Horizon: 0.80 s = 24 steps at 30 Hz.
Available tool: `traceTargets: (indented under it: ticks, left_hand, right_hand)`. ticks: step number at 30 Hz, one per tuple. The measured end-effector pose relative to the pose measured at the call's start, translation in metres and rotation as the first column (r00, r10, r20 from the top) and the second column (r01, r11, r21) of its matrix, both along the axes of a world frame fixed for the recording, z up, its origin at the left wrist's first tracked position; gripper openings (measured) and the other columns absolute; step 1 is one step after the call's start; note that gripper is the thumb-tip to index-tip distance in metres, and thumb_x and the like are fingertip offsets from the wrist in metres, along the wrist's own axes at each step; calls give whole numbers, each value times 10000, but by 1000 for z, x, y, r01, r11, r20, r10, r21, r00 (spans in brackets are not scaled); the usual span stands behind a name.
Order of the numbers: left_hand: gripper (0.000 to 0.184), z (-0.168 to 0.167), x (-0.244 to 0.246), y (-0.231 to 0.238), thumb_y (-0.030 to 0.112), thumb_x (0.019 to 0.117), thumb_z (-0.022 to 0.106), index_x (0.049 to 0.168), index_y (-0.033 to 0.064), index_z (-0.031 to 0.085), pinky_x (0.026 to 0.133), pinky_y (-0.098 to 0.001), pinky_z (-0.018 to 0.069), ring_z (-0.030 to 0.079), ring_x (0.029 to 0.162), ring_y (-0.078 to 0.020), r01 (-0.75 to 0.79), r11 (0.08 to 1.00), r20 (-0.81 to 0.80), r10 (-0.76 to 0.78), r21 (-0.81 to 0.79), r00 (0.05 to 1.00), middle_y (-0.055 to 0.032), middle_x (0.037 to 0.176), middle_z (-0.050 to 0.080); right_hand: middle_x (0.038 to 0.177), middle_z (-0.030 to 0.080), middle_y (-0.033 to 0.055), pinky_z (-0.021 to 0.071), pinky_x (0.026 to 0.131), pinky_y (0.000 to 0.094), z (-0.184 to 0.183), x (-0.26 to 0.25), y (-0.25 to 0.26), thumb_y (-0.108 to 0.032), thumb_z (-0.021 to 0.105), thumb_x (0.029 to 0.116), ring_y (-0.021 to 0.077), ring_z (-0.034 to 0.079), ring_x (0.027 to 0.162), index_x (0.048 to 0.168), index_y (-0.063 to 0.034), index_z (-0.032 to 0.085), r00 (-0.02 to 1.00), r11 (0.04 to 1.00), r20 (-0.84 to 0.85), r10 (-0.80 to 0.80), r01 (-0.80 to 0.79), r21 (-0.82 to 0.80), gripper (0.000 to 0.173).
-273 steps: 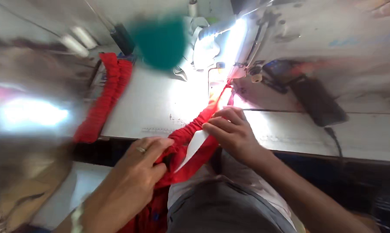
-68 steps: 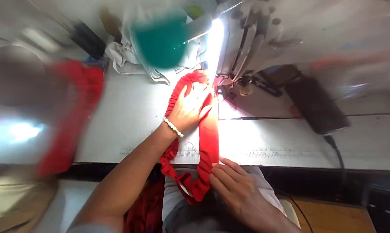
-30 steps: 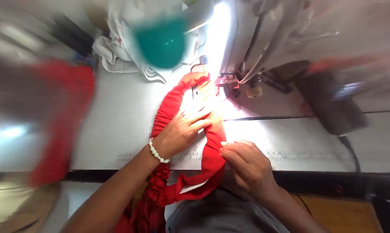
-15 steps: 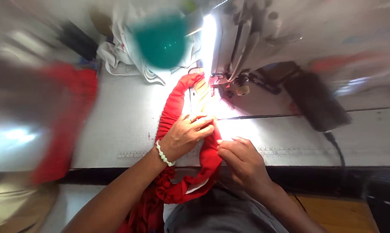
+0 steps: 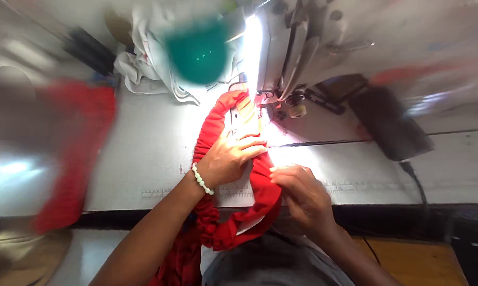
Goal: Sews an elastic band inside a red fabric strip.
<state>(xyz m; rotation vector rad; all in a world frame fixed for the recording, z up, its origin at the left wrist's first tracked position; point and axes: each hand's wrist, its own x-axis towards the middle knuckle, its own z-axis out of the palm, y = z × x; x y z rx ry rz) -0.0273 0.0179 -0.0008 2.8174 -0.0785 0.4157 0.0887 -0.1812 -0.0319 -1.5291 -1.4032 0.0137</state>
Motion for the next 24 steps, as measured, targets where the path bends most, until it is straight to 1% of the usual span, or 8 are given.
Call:
traceTargets:
  ticks: [2, 4, 6, 8, 14, 17, 20, 24]
  left_hand:
    - [215, 3, 9, 3, 88, 914, 598, 998, 124, 792, 1033, -517, 436, 636, 1223, -250, 28, 1000, 54, -28, 10, 998, -33, 1140, 754]
    - [183, 5, 20, 7, 60, 930, 599, 897, 88, 777, 1003, -468, 474, 675, 1075, -259, 81, 996, 146, -85, 34, 986, -62, 976, 749]
    - [187, 7, 29, 11, 5, 923, 596, 882, 57, 771, 931, -427, 506, 687, 908, -253, 126, 990, 234, -137, 62, 962, -92, 869, 724]
    - [186, 7, 36, 12, -13, 925, 589, 883, 37, 764, 826, -400, 516, 667, 810, -245, 136, 988, 306, -153, 75, 940, -106, 810, 701]
    - [185, 6, 44, 8, -32, 937, 557, 906, 18, 732, 788, -388, 523, 676, 800, -239, 125, 987, 354, -153, 101, 922, -112, 846, 708]
    - [199, 4, 44, 8, -45, 945, 546, 932, 4, 738, 813, -381, 519, 680, 848, -249, 124, 987, 329, -150, 98, 932, -122, 884, 721]
    - [196, 4, 44, 8, -50, 937, 552, 912, 8, 737, 858, -402, 517, 673, 831, -253, 137, 988, 315, -151, 67, 937, -121, 858, 710]
    - [199, 4, 45, 8, -39, 930, 556, 884, 12, 743, 752, -384, 499, 644, 775, -257, 130, 991, 324, -132, 28, 937, -119, 788, 670]
  right_hand:
    - [995, 724, 55, 464, 1024, 279, 6, 2, 3, -110, 489, 1041, 129, 661, 1063, 995, -94, 662, 998, 1000, -55, -11, 12, 24, 180]
    - [992, 725, 53, 441, 1051, 286, 14, 5, 8, -104, 498, 1038, 124, 660, 1059, 988, -91, 661, 999, 999, -37, -5, 6, 33, 171]
    - [996, 725, 53, 417, 1084, 309, 21, 9, 10, -104, 490, 1042, 126, 660, 1060, 996, -95, 659, 1000, 1000, 18, 9, -10, 28, 176]
    - [998, 725, 55, 403, 1100, 333, 27, 14, 11, -112, 478, 1050, 131, 664, 1057, 1001, -98, 651, 998, 1000, 62, 15, -17, 25, 181]
    - [997, 710, 59, 390, 1118, 357, 29, 15, 10, -122, 465, 1063, 141, 661, 1058, 1006, -99, 635, 991, 998, 127, 27, -34, 48, 180]
    - [993, 713, 55, 384, 1119, 362, 30, 17, 10, -110, 462, 1060, 136, 662, 1059, 1010, -99, 634, 991, 998, 132, 31, -37, 44, 179]
    - [988, 710, 54, 379, 1118, 361, 29, 18, 11, -102, 463, 1059, 130, 661, 1053, 1013, -98, 630, 990, 998, 131, 42, -48, 44, 173]
    - [990, 708, 59, 385, 1119, 357, 32, 16, 12, -91, 468, 1056, 133, 662, 1052, 1013, -95, 634, 990, 997, 133, 43, -52, 65, 172]
